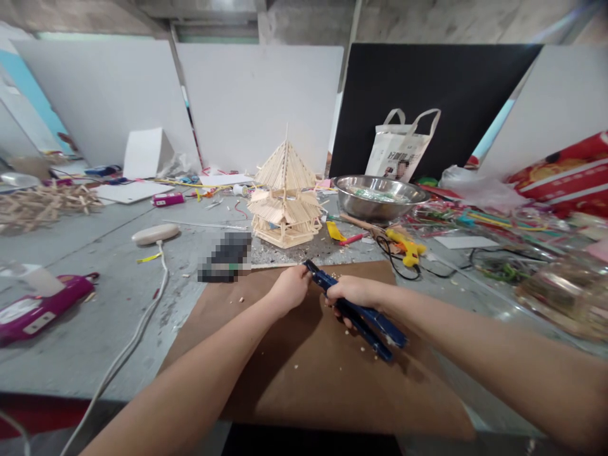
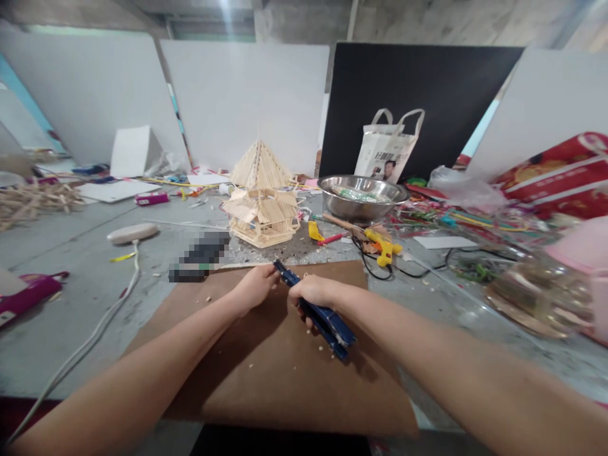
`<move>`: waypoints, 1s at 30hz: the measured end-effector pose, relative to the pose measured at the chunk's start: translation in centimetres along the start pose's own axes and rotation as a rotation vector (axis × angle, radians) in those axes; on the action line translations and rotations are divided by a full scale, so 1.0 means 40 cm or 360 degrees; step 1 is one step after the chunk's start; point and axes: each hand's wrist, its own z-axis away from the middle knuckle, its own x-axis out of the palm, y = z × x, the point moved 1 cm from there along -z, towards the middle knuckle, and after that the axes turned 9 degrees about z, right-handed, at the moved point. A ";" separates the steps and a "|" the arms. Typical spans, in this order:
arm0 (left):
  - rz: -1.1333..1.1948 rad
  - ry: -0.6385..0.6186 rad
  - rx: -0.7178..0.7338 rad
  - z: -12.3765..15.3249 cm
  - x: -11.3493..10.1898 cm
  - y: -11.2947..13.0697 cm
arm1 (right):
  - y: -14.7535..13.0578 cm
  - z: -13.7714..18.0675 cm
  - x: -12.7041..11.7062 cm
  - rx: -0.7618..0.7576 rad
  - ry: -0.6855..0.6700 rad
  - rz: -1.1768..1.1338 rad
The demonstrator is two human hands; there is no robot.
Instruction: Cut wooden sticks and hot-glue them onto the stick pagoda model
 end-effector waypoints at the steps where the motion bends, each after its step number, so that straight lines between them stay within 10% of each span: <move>1: 0.0027 -0.0014 -0.0001 0.000 -0.001 0.001 | 0.001 -0.003 0.001 -0.0003 0.0019 0.0011; 30: -0.0184 0.0032 -0.0045 -0.008 0.010 -0.009 | -0.002 -0.008 0.012 -0.0025 0.0173 0.0169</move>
